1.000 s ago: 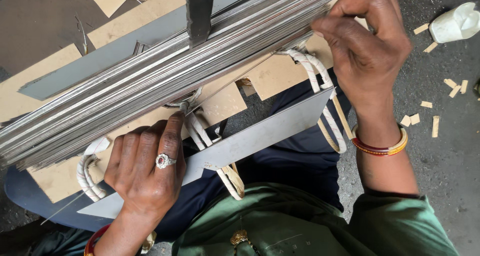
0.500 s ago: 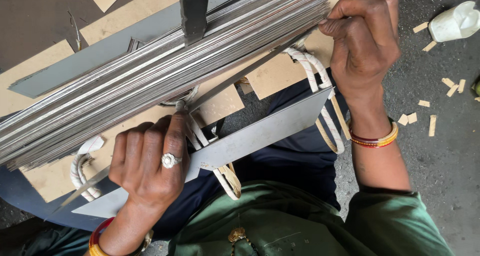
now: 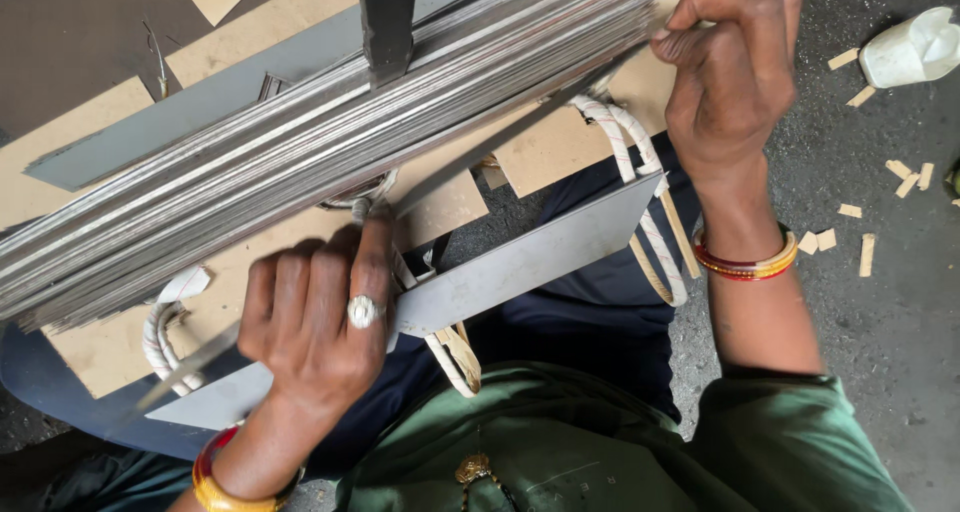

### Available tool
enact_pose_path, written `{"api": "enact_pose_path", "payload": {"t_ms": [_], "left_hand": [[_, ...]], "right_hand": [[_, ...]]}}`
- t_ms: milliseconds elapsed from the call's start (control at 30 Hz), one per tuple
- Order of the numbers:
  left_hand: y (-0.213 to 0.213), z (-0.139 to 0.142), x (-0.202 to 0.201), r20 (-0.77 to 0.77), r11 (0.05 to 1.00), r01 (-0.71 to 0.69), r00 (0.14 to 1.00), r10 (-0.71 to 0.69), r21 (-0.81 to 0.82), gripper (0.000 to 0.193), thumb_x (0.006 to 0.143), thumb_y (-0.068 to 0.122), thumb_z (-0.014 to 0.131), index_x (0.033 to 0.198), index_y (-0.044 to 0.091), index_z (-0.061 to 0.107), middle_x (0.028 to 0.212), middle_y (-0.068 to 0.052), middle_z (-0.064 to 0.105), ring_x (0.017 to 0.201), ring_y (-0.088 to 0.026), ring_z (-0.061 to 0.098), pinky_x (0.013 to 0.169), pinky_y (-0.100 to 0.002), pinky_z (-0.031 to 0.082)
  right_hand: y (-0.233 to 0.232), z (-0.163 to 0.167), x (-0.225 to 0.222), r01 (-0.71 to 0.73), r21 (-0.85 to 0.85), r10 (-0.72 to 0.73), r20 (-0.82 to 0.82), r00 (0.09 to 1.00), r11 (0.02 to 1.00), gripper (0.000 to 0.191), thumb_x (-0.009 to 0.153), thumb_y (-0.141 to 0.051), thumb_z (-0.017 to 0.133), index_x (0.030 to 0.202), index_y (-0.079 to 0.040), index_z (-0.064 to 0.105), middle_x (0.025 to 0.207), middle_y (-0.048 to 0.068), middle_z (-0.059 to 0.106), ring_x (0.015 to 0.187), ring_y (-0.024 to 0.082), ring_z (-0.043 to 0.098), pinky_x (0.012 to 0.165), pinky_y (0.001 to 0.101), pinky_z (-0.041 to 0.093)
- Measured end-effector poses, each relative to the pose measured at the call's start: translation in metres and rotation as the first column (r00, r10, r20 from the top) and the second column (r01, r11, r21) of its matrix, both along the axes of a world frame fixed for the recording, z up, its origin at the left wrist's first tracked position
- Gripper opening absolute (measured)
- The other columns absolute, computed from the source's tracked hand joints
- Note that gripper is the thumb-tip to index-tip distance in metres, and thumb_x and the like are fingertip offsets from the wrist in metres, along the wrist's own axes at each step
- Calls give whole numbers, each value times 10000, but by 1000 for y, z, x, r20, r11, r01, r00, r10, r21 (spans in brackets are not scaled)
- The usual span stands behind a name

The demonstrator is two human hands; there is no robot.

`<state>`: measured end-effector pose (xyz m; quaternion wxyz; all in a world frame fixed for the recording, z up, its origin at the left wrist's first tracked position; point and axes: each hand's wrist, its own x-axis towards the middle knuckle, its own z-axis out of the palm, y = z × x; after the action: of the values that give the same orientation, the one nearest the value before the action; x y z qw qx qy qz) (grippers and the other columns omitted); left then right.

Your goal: The person sits on the floor and inserts thin metal rods into slots on a cardboard jig, then wraps white cloth strips around the rods to secure them. The person repeats this process for multiple rods, adjusting the jig and rods as needed.

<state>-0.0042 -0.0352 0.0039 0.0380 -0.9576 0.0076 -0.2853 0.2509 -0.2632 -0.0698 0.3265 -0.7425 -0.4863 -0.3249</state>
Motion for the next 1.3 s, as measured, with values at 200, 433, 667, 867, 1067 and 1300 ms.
{"api": "enact_pose_path", "payload": {"t_ms": [200,433,667,867,1067,1300], "left_hand": [[4,-5,2,-20,996,1,1000,-3,-85,224,995,-21,771,1210,11,717,917,-71,627,819,-223,574,752,-378,473],[24,-11,-2,-16,955,-15,1000,11,-296,258,972,-61,725,1210,5,648,1132,-129,618,955,-294,612,799,-401,502],[43,-21,-19,-18,922,-78,997,77,-380,263,930,8,700,1186,18,642,1174,-107,593,1028,-280,587,880,-404,497],[52,-29,-21,16,932,-73,996,84,-355,160,968,70,687,1120,45,642,1042,-77,541,959,-256,540,833,-406,442],[52,-33,-21,5,954,-98,995,103,-283,131,948,111,710,1061,87,649,905,-54,467,863,-237,497,765,-396,399],[50,-29,-21,48,935,-89,992,112,-344,180,855,24,749,1013,39,665,927,-77,485,877,-252,514,743,-401,450]], "right_hand": [[-1,6,-6,-2,44,5,-60,998,999,241,947,124,834,891,37,616,1056,107,637,1040,277,582,866,381,496],[-5,12,-23,19,-54,-24,-100,995,998,115,903,125,788,946,23,758,1064,97,678,1051,266,643,903,365,521],[-24,-18,-27,-12,-88,-8,-220,976,996,188,956,173,735,1076,37,787,1164,159,652,1107,250,646,924,310,506],[-34,-40,-21,24,-97,-51,-287,957,995,231,961,189,736,1134,51,804,1208,182,636,1088,234,646,933,273,506],[-39,-37,-17,5,-159,-40,-212,977,987,256,936,147,750,1154,45,837,1176,172,629,1066,235,639,929,291,502],[-34,-32,-20,17,-132,-56,-296,954,991,210,1004,160,669,1111,30,794,1208,143,623,1053,176,638,890,252,512]]}}
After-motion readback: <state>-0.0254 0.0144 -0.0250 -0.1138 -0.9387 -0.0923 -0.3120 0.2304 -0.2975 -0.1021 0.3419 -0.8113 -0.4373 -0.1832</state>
